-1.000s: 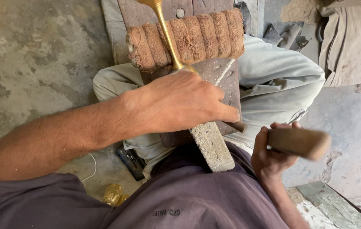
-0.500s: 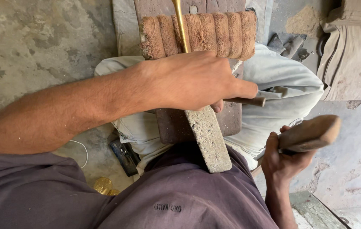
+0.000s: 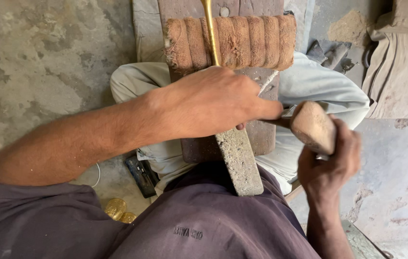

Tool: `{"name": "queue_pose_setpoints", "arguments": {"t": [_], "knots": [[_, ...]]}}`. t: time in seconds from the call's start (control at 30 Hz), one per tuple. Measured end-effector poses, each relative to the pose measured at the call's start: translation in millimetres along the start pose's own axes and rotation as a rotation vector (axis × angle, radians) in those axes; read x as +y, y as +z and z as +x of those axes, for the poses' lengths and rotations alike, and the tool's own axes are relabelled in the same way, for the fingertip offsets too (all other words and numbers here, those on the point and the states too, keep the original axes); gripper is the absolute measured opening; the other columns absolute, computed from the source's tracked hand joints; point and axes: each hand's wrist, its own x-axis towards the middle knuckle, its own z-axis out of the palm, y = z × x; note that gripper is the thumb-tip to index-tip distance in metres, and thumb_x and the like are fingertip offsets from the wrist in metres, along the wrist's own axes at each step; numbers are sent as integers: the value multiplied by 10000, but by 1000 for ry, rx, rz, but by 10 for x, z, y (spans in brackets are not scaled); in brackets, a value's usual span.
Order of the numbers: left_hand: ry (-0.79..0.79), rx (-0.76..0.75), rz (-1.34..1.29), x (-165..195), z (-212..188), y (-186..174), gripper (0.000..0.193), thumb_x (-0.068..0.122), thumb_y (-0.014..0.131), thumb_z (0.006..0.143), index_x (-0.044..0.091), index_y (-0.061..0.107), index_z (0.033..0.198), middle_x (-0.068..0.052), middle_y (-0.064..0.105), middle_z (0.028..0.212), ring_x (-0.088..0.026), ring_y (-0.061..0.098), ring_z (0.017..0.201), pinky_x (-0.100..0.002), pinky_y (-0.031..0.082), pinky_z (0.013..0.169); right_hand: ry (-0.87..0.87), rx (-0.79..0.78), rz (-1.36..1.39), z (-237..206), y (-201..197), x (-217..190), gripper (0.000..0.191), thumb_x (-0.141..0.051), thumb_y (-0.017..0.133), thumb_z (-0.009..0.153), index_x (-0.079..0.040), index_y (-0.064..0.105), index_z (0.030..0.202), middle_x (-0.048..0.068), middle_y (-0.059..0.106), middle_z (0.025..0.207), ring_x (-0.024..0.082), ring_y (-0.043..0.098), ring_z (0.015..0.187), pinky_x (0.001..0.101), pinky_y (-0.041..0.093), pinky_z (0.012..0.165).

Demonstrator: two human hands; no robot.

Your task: The person sits on the floor with a brass lamp clamped to a board on their lap and hammers a punch against the lamp's base to emboss a decorative pattern, repositioning the punch around the surface between strikes. Finished brass lamps are visible on the floor nearby.

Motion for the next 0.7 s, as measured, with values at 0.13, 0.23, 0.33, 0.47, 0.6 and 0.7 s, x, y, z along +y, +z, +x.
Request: {"name": "queue_pose_setpoints", "arguments": {"t": [0.13, 0.23, 0.33, 0.47, 0.6, 0.7], "knots": [[33, 265, -55, -88, -276, 138, 272, -4, 607, 1033, 108, 620, 1280, -90, 670, 798, -195, 755, 753, -244, 621, 549, 96, 73, 392, 310, -96, -126, 479, 70, 703, 924, -5, 497, 1350, 123, 663, 1091, 197, 682, 962, 329, 570, 816], [31, 445, -101, -136, -419, 249, 329, 36, 661, 1017, 88, 587, 1333, -88, 657, 845, -188, 738, 754, -240, 597, 513, -11, 29, 76, 504, -343, -194, 344, 80, 709, 991, 50, 545, 1293, 171, 640, 1043, 212, 609, 897, 344, 528, 794], [3, 628, -121, -130, -500, 353, 373, 179, 743, 1006, 99, 574, 1329, -50, 693, 965, -152, 726, 798, -229, 633, 637, -106, -218, -130, 735, -641, -134, 183, 95, 668, 1106, 88, 572, 1262, 215, 669, 1156, 235, 650, 992, 316, 551, 855], [-153, 724, -201, -96, -588, 431, 333, 263, 770, 1021, 96, 576, 1234, -26, 672, 926, -114, 685, 748, -259, 570, 606, -40, -395, -252, 953, -718, -59, 208, 87, 662, 1087, 100, 584, 1279, 224, 689, 1136, 250, 655, 899, 301, 532, 743], [-175, 805, -250, -88, -656, 468, 369, 305, 745, 1021, 86, 556, 1250, -4, 664, 903, -108, 695, 791, -280, 573, 648, -136, -428, -259, 1148, -511, -105, 244, 84, 673, 1074, 90, 578, 1299, 219, 682, 1130, 255, 656, 902, 309, 537, 745], [-208, 783, -234, -93, -637, 491, 356, 330, 753, 1019, 85, 552, 1179, -10, 659, 875, -121, 694, 769, -310, 557, 638, -178, -445, -261, 1287, -396, -152, 272, 82, 681, 1063, 82, 574, 1314, 215, 677, 1126, 258, 657, 904, 315, 540, 747]]}}
